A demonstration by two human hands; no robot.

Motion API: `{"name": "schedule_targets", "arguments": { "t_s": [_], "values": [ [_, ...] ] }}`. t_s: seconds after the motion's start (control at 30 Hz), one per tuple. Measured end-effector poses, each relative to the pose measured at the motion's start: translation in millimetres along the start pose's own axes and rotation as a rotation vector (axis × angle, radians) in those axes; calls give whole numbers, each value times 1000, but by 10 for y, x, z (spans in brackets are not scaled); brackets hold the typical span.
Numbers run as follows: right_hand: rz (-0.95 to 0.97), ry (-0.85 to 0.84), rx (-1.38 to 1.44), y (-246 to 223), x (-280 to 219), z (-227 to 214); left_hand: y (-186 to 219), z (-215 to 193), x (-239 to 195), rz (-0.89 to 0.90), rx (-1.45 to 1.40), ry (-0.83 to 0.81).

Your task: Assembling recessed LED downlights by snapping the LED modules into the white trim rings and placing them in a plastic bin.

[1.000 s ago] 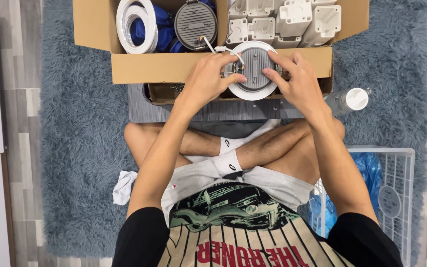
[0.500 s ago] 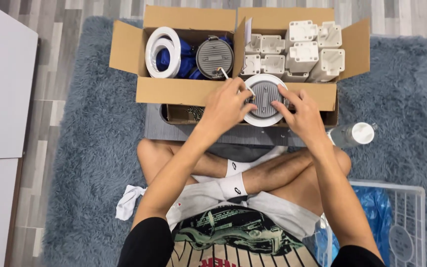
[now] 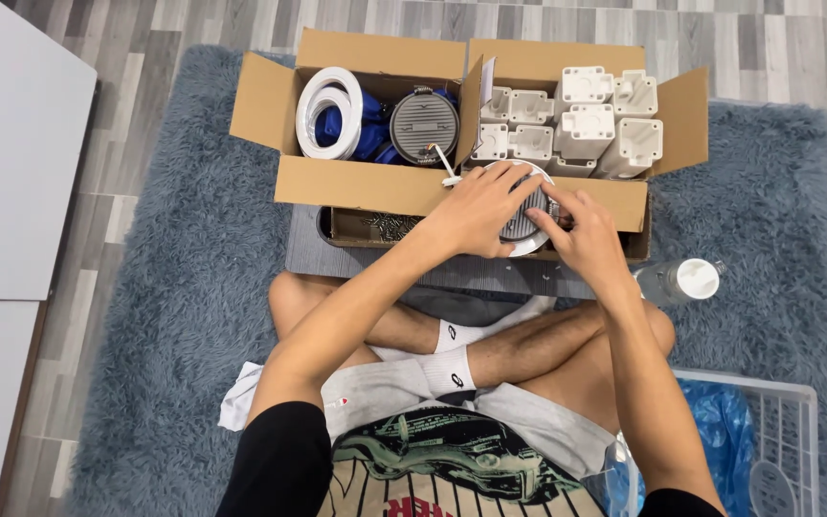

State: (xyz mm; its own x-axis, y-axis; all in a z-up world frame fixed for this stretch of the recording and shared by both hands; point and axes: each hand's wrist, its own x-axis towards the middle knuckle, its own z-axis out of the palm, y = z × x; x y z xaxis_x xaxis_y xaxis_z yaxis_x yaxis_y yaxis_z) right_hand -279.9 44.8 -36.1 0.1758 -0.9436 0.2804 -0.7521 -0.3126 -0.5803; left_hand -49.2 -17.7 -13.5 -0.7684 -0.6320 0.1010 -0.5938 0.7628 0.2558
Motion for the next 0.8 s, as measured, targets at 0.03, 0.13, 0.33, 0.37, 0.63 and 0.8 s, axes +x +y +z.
{"name": "schedule_targets", "arguments": {
  "t_s": [0.03, 0.13, 0.33, 0.37, 0.63, 0.8],
  "values": [
    [-9, -2, 2, 1, 11, -2, -10, -5, 15, -4, -4, -16],
    [4, -15, -7, -9, 18, -17, -24, -35, 38, -7, -30, -35],
    [-114, 88, -13, -29, -31, -82, 33, -29, 16, 36, -61, 24],
    [-119, 90, -13, -103, -67, -150, 76, -122, -26, 35, -56, 27],
    [-446, 194, 579, -503, -396, -346, 630, -695, -622, 80, -835, 172],
    [-421, 68, 895, -631, -606, 28, 847, -455, -913, 96, -1003, 301]
  ]
}}
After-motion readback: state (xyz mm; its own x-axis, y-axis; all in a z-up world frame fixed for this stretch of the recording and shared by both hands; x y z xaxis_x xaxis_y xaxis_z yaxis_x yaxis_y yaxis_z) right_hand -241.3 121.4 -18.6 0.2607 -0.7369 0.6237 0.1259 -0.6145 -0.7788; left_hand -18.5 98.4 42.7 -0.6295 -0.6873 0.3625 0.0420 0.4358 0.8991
